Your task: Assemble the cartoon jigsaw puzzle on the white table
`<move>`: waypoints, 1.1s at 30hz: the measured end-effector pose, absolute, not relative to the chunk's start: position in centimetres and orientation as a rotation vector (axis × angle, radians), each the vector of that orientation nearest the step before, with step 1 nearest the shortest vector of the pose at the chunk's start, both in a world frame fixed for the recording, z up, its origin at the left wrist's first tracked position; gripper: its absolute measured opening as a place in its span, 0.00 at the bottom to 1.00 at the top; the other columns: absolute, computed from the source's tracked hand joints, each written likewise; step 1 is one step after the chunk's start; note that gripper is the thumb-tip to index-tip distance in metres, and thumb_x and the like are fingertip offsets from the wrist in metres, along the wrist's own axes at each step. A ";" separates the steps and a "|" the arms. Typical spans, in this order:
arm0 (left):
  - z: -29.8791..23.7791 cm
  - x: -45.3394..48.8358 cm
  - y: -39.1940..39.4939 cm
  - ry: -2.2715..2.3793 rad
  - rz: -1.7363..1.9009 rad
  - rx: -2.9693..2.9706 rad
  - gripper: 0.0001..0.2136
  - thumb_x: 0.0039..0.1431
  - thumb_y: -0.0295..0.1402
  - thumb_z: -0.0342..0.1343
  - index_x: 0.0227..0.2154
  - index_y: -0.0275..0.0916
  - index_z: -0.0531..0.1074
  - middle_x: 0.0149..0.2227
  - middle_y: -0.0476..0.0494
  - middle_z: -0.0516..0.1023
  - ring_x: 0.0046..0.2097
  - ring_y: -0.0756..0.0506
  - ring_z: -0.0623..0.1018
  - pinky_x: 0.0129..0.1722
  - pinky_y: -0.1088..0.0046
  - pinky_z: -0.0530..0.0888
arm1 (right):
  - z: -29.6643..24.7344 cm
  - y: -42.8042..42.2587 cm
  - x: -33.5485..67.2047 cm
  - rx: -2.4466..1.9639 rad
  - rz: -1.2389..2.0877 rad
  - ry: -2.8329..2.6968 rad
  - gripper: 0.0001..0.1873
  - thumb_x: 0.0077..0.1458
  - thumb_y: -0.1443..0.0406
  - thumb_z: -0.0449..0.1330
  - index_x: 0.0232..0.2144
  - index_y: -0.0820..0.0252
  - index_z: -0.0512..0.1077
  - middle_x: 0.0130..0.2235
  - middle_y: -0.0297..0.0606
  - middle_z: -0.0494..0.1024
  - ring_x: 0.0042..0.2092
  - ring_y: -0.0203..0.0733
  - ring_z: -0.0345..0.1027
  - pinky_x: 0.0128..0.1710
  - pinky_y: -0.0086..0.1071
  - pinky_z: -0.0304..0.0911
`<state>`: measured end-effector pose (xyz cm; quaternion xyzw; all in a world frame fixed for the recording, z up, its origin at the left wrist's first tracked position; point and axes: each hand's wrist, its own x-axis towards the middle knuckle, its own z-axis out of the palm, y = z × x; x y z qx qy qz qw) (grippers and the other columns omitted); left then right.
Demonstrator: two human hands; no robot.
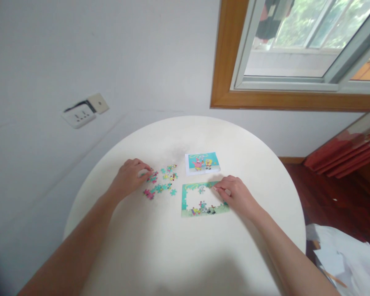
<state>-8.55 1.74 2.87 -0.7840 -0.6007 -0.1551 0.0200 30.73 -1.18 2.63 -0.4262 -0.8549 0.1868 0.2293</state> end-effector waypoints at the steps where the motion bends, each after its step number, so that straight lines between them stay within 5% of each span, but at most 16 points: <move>1: 2.9 -8.1 1.6 -1.877 -0.458 -2.416 0.11 0.60 0.42 0.55 0.32 0.41 0.77 0.36 0.41 0.73 0.43 0.39 0.71 0.47 0.59 0.67 | 2.7 -1.2 30.7 -1.174 0.514 -2.354 0.14 0.64 0.63 0.51 0.37 0.58 0.78 0.33 0.40 0.80 0.37 0.42 0.70 0.40 0.37 0.63; 20: 2.1 -8.2 2.2 -1.801 -0.548 -2.594 0.10 0.59 0.32 0.50 0.39 0.41 0.75 0.38 0.42 0.74 0.44 0.40 0.71 0.48 0.60 0.67 | 3.1 -1.3 30.8 -1.188 0.527 -2.317 0.13 0.63 0.63 0.52 0.37 0.57 0.78 0.34 0.40 0.80 0.38 0.43 0.70 0.40 0.38 0.63; 33: 5.5 -9.6 0.2 -1.889 -0.386 -2.939 0.11 0.56 0.39 0.53 0.33 0.41 0.78 0.35 0.44 0.77 0.38 0.44 0.76 0.41 0.68 0.71 | 2.9 -1.3 30.9 -1.191 0.498 -2.353 0.13 0.63 0.63 0.52 0.37 0.56 0.77 0.34 0.40 0.80 0.38 0.44 0.70 0.40 0.38 0.62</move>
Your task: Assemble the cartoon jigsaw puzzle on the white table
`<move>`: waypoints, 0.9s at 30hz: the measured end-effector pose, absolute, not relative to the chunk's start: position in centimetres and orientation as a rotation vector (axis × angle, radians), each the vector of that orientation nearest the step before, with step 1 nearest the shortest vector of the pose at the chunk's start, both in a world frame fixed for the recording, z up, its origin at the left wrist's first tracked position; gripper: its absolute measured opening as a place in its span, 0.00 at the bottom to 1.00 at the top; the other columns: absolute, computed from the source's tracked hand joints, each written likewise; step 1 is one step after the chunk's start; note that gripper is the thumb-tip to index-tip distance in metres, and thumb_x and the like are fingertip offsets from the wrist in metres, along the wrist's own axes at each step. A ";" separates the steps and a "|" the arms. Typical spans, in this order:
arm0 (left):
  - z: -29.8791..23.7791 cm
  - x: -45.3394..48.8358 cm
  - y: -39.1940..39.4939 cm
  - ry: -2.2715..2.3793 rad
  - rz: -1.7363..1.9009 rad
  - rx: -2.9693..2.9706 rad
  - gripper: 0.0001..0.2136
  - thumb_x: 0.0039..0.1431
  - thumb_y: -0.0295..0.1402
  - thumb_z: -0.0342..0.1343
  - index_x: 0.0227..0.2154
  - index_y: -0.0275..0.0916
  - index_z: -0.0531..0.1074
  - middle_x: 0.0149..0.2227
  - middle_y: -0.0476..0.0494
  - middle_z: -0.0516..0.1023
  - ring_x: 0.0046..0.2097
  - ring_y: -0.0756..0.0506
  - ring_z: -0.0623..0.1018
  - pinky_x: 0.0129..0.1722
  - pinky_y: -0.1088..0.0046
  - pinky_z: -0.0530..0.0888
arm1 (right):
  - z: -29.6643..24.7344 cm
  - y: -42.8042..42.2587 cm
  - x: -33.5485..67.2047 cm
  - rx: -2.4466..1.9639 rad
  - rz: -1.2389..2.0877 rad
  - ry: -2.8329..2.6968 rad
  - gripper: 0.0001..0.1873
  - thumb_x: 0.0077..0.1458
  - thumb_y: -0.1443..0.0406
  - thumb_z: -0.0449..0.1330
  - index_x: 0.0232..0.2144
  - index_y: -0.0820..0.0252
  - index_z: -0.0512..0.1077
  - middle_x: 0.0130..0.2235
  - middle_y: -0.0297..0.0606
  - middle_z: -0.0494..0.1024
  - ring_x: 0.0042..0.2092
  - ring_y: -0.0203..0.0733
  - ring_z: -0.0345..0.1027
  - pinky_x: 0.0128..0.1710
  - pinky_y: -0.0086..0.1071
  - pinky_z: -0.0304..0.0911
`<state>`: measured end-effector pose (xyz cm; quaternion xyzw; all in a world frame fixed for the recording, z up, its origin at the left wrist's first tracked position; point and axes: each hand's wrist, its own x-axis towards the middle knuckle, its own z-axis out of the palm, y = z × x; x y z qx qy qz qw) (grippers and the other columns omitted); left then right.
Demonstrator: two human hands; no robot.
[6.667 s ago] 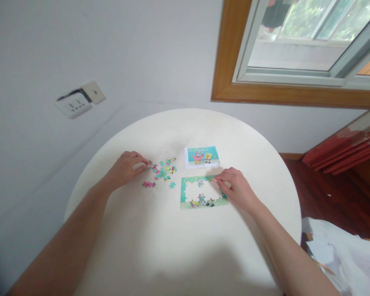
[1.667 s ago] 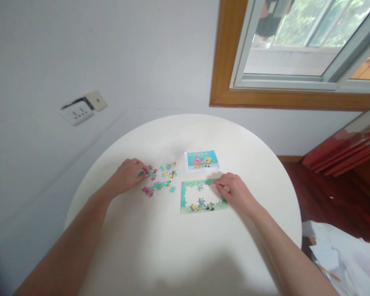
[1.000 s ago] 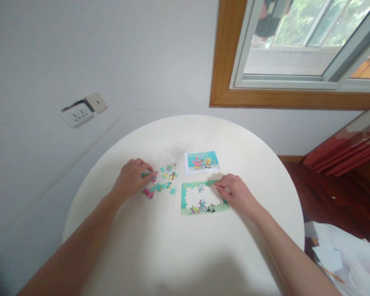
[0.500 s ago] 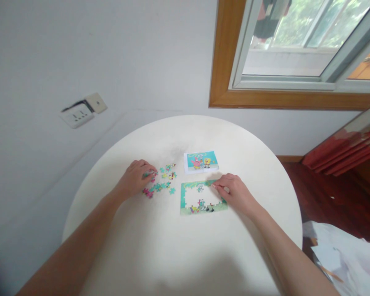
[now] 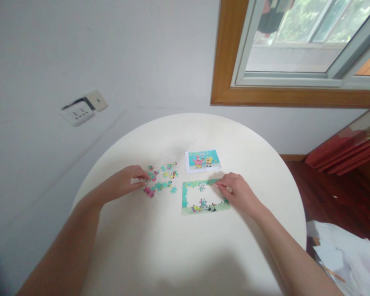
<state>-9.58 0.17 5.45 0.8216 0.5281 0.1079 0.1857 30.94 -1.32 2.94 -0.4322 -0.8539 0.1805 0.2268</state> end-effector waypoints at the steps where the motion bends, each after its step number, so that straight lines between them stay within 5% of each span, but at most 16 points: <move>1: 5.6 -9.1 0.1 1.479 0.295 2.321 0.11 0.56 0.38 0.52 0.34 0.41 0.78 0.35 0.44 0.77 0.39 0.43 0.76 0.41 0.68 0.71 | 2.9 -1.3 31.0 -1.199 0.496 -2.346 0.13 0.63 0.63 0.52 0.37 0.56 0.77 0.34 0.40 0.80 0.38 0.44 0.70 0.40 0.38 0.62; 14: 3.4 -7.9 0.3 1.412 0.346 2.503 0.09 0.59 0.36 0.52 0.39 0.41 0.75 0.40 0.42 0.75 0.45 0.40 0.73 0.49 0.62 0.68 | 2.9 -1.2 31.0 -1.198 0.512 -2.333 0.13 0.63 0.63 0.52 0.37 0.57 0.77 0.33 0.40 0.80 0.38 0.44 0.71 0.40 0.38 0.63; 21: 1.9 -5.8 1.5 1.795 0.667 2.496 0.13 0.63 0.34 0.49 0.45 0.40 0.75 0.40 0.41 0.72 0.45 0.40 0.70 0.51 0.59 0.67 | 2.8 -1.1 31.1 -1.187 0.505 -2.322 0.13 0.63 0.63 0.52 0.37 0.57 0.77 0.33 0.40 0.79 0.37 0.43 0.70 0.40 0.38 0.62; 27: 1.0 -7.1 2.0 1.902 0.684 2.433 0.17 0.60 0.24 0.44 0.44 0.41 0.76 0.40 0.41 0.71 0.46 0.40 0.69 0.51 0.59 0.67 | 3.0 -1.1 31.1 -1.196 0.504 -2.306 0.13 0.63 0.63 0.52 0.36 0.57 0.78 0.33 0.40 0.79 0.37 0.43 0.70 0.39 0.37 0.62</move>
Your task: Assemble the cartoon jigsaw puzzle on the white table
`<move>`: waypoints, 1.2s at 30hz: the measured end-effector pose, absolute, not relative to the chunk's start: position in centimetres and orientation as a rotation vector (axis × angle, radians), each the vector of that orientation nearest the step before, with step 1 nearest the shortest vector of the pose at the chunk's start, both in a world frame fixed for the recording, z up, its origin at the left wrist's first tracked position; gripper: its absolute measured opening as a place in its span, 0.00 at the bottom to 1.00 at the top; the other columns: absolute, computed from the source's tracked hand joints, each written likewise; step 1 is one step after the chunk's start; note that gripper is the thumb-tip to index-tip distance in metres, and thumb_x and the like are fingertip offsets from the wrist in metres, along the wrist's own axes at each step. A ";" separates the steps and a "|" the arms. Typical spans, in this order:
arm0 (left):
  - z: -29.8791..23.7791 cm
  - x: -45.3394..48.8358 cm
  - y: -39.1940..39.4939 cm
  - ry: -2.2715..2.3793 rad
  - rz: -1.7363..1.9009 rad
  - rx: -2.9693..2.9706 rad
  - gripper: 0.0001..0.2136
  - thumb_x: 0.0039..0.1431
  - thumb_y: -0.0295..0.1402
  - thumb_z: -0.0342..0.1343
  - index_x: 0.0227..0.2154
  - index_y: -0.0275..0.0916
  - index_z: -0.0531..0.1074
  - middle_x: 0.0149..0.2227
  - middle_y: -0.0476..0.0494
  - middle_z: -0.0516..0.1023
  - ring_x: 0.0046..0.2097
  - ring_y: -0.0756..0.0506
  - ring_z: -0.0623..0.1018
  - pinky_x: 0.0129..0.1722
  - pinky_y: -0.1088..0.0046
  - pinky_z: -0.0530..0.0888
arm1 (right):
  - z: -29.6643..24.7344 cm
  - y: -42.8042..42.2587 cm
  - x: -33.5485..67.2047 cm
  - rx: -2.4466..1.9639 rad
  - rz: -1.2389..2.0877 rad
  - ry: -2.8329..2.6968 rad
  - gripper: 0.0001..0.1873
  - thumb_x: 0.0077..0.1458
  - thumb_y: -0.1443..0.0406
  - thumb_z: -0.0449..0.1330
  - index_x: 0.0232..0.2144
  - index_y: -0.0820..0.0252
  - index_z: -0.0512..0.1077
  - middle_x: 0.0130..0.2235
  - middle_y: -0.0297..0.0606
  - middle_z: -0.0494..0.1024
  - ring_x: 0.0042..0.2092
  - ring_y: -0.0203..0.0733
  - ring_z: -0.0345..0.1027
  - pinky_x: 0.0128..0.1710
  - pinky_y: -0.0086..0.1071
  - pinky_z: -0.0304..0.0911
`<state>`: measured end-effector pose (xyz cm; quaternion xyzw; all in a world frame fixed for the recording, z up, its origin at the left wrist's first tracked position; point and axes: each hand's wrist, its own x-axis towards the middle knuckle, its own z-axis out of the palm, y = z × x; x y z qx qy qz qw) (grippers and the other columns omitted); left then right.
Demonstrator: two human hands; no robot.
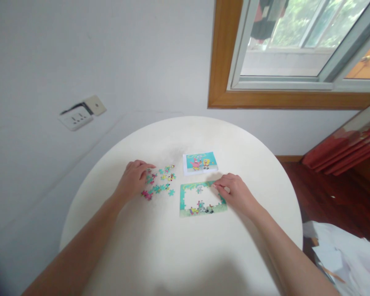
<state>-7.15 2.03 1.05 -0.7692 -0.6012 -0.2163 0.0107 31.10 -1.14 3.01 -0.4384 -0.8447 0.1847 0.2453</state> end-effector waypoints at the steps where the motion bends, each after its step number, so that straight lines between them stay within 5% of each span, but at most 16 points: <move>1: 1.1 -7.7 2.1 -1.894 -0.671 -2.385 0.17 0.59 0.24 0.44 0.44 0.41 0.76 0.40 0.41 0.71 0.46 0.40 0.69 0.51 0.59 0.67 | 3.0 -1.2 31.1 -1.197 0.504 -2.302 0.13 0.63 0.63 0.53 0.36 0.57 0.78 0.33 0.40 0.79 0.37 0.43 0.70 0.39 0.37 0.62; 10: 0.9 -10.3 2.6 -1.966 -0.617 -2.316 0.10 0.59 0.36 0.52 0.39 0.41 0.75 0.38 0.43 0.73 0.45 0.40 0.70 0.52 0.59 0.65 | 2.7 -1.2 31.0 -1.191 0.503 -2.303 0.13 0.63 0.64 0.53 0.36 0.58 0.78 0.33 0.40 0.80 0.37 0.43 0.70 0.40 0.37 0.62; 36: 0.8 -8.3 2.3 -2.126 -0.468 -2.188 0.13 0.58 0.43 0.55 0.40 0.41 0.75 0.39 0.40 0.73 0.45 0.38 0.71 0.48 0.60 0.68 | 2.8 -1.1 31.0 -1.199 0.519 -2.321 0.13 0.63 0.63 0.52 0.37 0.58 0.78 0.34 0.41 0.80 0.37 0.44 0.70 0.40 0.39 0.63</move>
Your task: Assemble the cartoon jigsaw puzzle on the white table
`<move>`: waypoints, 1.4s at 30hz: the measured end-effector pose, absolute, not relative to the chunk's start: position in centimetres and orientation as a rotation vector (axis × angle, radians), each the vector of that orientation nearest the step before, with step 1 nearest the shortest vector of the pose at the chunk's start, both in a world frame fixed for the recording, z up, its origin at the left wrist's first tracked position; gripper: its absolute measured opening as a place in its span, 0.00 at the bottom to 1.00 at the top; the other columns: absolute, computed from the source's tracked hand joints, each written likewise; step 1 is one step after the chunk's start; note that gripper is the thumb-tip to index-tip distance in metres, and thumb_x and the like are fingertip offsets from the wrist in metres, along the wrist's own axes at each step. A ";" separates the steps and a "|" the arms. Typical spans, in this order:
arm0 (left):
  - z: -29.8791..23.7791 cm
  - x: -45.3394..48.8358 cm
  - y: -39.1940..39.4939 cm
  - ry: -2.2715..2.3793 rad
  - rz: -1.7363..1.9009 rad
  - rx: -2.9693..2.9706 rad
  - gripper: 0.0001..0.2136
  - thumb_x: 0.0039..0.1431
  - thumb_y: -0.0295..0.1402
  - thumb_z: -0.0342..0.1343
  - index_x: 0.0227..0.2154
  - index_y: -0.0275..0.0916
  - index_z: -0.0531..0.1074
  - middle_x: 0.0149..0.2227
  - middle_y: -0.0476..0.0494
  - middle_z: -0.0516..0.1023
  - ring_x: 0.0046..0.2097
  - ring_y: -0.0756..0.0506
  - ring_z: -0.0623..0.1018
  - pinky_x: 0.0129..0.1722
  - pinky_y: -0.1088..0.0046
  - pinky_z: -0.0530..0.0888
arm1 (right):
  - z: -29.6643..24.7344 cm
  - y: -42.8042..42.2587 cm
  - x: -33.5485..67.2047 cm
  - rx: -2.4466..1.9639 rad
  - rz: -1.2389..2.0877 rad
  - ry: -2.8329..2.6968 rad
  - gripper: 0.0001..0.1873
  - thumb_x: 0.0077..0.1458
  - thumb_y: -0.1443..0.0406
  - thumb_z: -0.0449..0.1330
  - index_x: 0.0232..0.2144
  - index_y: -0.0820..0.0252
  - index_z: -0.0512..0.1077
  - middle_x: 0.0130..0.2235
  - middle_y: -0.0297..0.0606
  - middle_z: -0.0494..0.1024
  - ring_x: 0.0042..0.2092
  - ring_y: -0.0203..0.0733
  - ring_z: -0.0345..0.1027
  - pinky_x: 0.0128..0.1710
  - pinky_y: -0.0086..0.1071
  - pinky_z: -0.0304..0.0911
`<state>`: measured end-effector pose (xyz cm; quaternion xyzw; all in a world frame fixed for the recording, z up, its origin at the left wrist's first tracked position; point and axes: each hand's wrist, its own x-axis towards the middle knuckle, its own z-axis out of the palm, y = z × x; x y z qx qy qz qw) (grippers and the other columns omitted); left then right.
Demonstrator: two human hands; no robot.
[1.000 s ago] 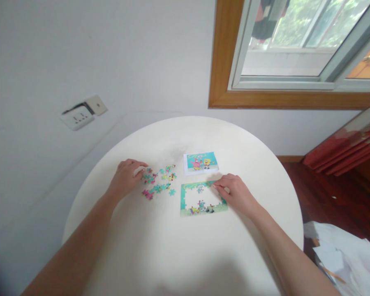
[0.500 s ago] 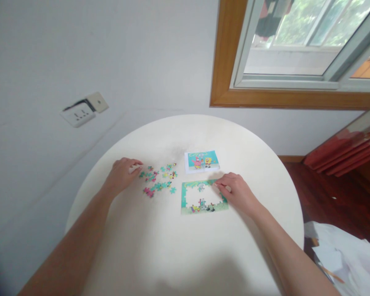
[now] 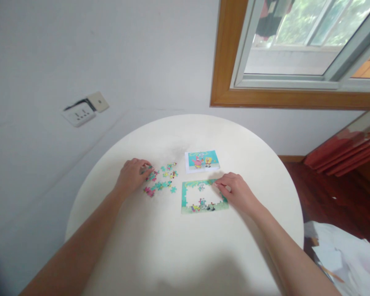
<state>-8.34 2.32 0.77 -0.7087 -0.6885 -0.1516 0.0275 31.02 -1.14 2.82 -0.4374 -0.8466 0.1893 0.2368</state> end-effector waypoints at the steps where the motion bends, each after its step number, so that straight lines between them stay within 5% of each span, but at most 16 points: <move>1: 0.8 -8.3 2.3 -2.119 -0.468 -2.195 0.12 0.58 0.42 0.55 0.40 0.41 0.75 0.38 0.41 0.74 0.45 0.38 0.72 0.48 0.60 0.68 | 2.9 -1.2 31.0 -1.201 0.520 -2.321 0.14 0.63 0.63 0.52 0.37 0.58 0.78 0.34 0.41 0.80 0.37 0.44 0.70 0.40 0.39 0.63; 14: 2.3 -8.2 2.1 -1.883 -0.381 -2.327 0.18 0.64 0.37 0.42 0.34 0.38 0.78 0.34 0.39 0.78 0.40 0.38 0.75 0.43 0.61 0.70 | 2.9 -1.2 31.0 -1.206 0.523 -2.310 0.13 0.63 0.63 0.53 0.37 0.58 0.78 0.34 0.41 0.80 0.38 0.44 0.71 0.41 0.38 0.63; 22: 2.2 -8.0 2.2 -1.796 -0.302 -2.314 0.17 0.62 0.34 0.43 0.25 0.38 0.76 0.28 0.38 0.77 0.35 0.38 0.75 0.38 0.61 0.70 | 3.1 -1.3 31.0 -1.203 0.507 -2.306 0.13 0.63 0.63 0.53 0.36 0.57 0.78 0.34 0.41 0.80 0.37 0.44 0.71 0.41 0.38 0.63; 30: 3.9 -5.2 0.8 -1.641 -0.461 -2.248 0.17 0.67 0.34 0.42 0.33 0.36 0.76 0.35 0.38 0.79 0.39 0.41 0.76 0.45 0.62 0.71 | 3.6 -1.6 30.4 -1.165 0.627 -2.222 0.13 0.62 0.62 0.54 0.35 0.58 0.79 0.33 0.41 0.80 0.38 0.43 0.70 0.41 0.37 0.63; 34: 4.8 0.7 -2.0 -1.009 -0.762 -2.436 0.09 0.67 0.29 0.49 0.40 0.38 0.74 0.37 0.44 0.80 0.40 0.46 0.77 0.44 0.68 0.71 | 4.2 -2.8 28.5 -1.168 0.919 -2.060 0.16 0.61 0.57 0.55 0.36 0.59 0.79 0.32 0.38 0.78 0.32 0.38 0.68 0.31 0.30 0.60; 37: 4.8 4.0 -3.8 -0.780 -0.804 -2.538 0.06 0.65 0.28 0.51 0.41 0.38 0.72 0.37 0.45 0.80 0.39 0.47 0.76 0.43 0.67 0.70 | 4.2 -3.8 27.1 -1.244 1.105 -1.915 0.24 0.62 0.51 0.52 0.29 0.61 0.78 0.25 0.35 0.75 0.26 0.35 0.62 0.26 0.29 0.56; 42: 4.6 5.3 -5.1 -0.750 -0.816 -2.582 0.05 0.65 0.28 0.52 0.40 0.37 0.72 0.37 0.45 0.80 0.38 0.47 0.76 0.41 0.67 0.70 | 3.5 -4.4 25.8 -1.169 1.252 -1.813 0.29 0.62 0.48 0.49 0.20 0.61 0.71 0.23 0.33 0.72 0.28 0.35 0.63 0.32 0.29 0.59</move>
